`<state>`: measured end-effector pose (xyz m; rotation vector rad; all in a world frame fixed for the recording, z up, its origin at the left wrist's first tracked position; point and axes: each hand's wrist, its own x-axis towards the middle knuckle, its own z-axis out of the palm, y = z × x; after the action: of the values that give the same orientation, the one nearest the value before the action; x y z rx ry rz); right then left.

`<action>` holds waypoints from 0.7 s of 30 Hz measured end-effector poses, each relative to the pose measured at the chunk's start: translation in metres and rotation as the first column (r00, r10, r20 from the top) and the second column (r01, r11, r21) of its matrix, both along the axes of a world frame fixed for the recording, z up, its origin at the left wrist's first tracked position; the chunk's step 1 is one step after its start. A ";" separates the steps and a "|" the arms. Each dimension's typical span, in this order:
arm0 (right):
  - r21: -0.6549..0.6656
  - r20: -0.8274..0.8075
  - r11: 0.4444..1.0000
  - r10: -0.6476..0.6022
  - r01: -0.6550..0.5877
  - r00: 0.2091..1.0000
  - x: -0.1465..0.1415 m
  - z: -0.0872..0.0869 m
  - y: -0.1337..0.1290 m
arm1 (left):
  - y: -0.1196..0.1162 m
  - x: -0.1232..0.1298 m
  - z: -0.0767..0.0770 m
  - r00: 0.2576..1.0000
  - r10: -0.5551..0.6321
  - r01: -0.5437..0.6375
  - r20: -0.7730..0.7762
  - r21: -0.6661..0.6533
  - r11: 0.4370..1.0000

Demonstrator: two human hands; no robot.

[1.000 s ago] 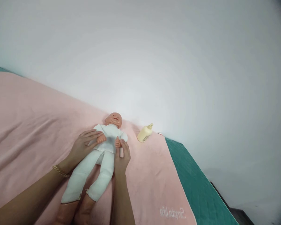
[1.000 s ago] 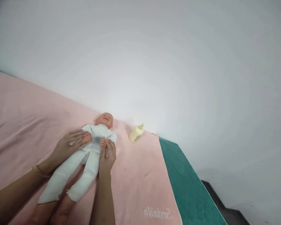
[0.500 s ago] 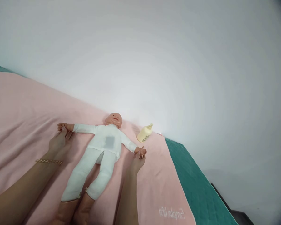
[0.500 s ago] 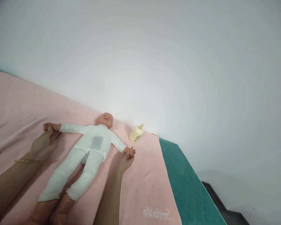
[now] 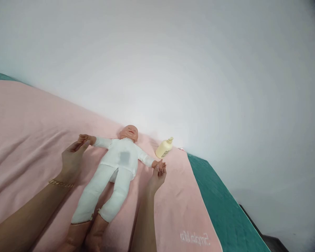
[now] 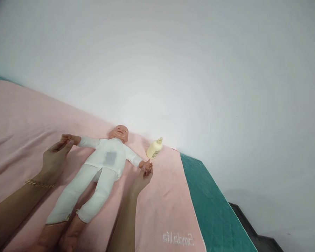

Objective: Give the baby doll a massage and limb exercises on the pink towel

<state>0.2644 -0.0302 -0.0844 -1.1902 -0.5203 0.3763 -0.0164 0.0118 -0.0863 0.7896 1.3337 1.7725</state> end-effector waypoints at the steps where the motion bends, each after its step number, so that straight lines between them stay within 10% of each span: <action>1: 0.027 0.052 0.999 0.016 -0.017 0.999 -0.009 0.006 -0.003 | -0.007 0.007 0.009 1.000 0.003 -0.002 -0.004 0.031 1.000; 5: 0.039 0.411 0.983 0.149 -0.181 0.899 -0.039 0.009 -0.008 | -0.022 0.028 0.022 0.940 -0.135 0.174 -0.314 0.099 0.980; 13: 0.188 0.938 0.952 -0.102 -0.241 0.332 -0.051 -0.001 0.002 | 0.001 0.029 -0.009 0.423 0.030 0.509 -0.906 0.265 0.819; 21: 0.211 0.961 0.948 -0.157 -0.240 0.226 -0.058 0.005 0.005 | 0.006 0.034 -0.014 0.314 0.147 0.541 -0.938 0.304 0.784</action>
<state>0.2068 -0.0257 -0.0793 -0.9528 -1.6985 -0.5393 0.0174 0.0180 -0.1001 2.5776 1.1483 1.4371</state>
